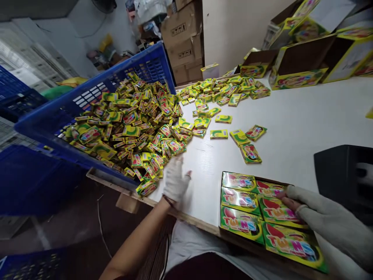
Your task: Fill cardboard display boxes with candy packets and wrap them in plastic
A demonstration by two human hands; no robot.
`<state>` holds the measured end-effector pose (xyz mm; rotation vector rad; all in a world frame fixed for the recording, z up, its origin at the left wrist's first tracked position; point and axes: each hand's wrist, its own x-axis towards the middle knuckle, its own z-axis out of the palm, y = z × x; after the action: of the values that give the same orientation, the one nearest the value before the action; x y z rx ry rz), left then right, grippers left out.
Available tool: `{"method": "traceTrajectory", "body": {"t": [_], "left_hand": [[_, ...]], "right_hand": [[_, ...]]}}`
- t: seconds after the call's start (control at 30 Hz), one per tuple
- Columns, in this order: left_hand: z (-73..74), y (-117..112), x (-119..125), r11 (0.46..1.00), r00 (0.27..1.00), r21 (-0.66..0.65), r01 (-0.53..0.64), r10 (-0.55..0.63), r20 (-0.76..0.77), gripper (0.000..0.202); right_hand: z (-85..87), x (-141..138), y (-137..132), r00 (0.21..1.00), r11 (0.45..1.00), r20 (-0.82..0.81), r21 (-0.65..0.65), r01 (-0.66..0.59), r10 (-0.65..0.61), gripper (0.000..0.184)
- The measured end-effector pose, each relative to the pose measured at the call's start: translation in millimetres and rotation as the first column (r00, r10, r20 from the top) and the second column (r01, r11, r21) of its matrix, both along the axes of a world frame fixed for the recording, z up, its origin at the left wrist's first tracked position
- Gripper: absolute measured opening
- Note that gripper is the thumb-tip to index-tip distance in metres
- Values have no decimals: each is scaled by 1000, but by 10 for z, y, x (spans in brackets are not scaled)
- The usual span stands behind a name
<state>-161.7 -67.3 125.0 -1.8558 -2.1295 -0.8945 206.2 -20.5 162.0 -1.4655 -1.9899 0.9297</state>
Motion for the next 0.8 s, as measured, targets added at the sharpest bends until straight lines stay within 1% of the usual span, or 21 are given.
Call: {"method": "traceTrajectory", "body": {"t": [0.03, 0.07, 0.1, 0.17, 0.2, 0.27, 0.33, 0.37, 0.4, 0.43, 0.47, 0.5, 0.53, 0.57, 0.6, 0.63, 0.67, 0.7, 0.73, 0.77, 0.8], "left_hand": [[15, -13, -235, 987, 989, -71, -147, 145, -26, 41], [36, -22, -442, 955, 967, -151, -255, 247, -65, 41], [57, -24, -614, 914, 938, -213, -345, 331, -103, 46], [86, -9, -854, 852, 897, -283, -441, 406, -174, 58], [97, 5, -927, 841, 891, -297, -452, 409, -198, 59], [127, 32, -1004, 850, 899, -301, -433, 381, -217, 45], [191, 31, -1015, 862, 906, -285, -418, 372, -203, 25], [238, 13, -998, 867, 905, -265, -422, 385, -180, 21], [294, -16, -964, 872, 905, -244, -425, 398, -153, 23], [355, -51, -908, 888, 912, -209, -410, 396, -107, 27], [416, -88, -827, 917, 931, -162, -365, 362, -45, 31], [475, -120, -715, 956, 960, -103, -275, 279, 27, 34], [530, -143, -569, 992, 986, 3, -125, 123, 114, 34], [578, -152, -388, 992, 982, 111, 67, -85, 168, 33], [618, -143, -175, 940, 933, 202, 275, -312, 182, 34], [647, -116, 60, 835, 834, 275, 476, -528, 161, 36], [664, -70, 306, 693, 698, 299, 656, -708, 107, 39], [668, -7, 548, 568, 581, 297, 768, -812, 52, 40], [658, 69, 772, 469, 493, 286, 835, -870, -11, 38], [636, 153, 968, 411, 441, 276, 869, -896, -56, 37], [606, 239, 1126, 408, 441, 273, 871, -895, -69, 37]], "right_hand": [[-28, -57, -14, 998, 998, 47, 44, -37, 35, 23], [-45, -118, -39, 993, 993, 105, 101, -60, 49, 24], [-57, -175, -70, 985, 982, 166, 170, -76, 48, 27], [-85, -258, -123, 963, 937, 267, 333, -109, 17, 29], [-109, -280, -139, 953, 902, 303, 410, -133, 3, 28], [-171, -289, -150, 931, 833, 364, 521, -189, -16, 25], [-224, -269, -145, 912, 795, 409, 564, -224, -34, 22], [-236, -255, -145, 908, 797, 418, 560, -227, -35, 20], [-232, -241, -150, 912, 812, 409, 540, -219, -26, 20], [-211, -232, -160, 926, 840, 377, 506, -195, -12, 19], [-173, -229, -176, 947, 875, 321, 460, -148, -9, 19], [-120, -237, -193, 969, 911, 246, 406, -78, -27, 20], [-53, -257, -210, 986, 939, 156, 344, 8, -66, 22], [26, -289, -223, 992, 957, 49, 272, 103, -120, 25], [114, -332, -229, 981, 966, -75, 179, 188, -177, 30], [206, -381, -224, 953, 970, -208, 57, 237, -220, 36], [298, -429, -209, 909, 969, -338, -79, 232, -245, 43], [385, -469, -182, 860, 962, -444, -211, 174, -253, 49], [462, -493, -144, 821, 945, -513, -316, 91, -251, 54], [521, -497, -97, 804, 926, -543, -376, 22, -240, 56], [559, -478, -40, 812, 922, -539, -388, -3, -224, 56]]}}
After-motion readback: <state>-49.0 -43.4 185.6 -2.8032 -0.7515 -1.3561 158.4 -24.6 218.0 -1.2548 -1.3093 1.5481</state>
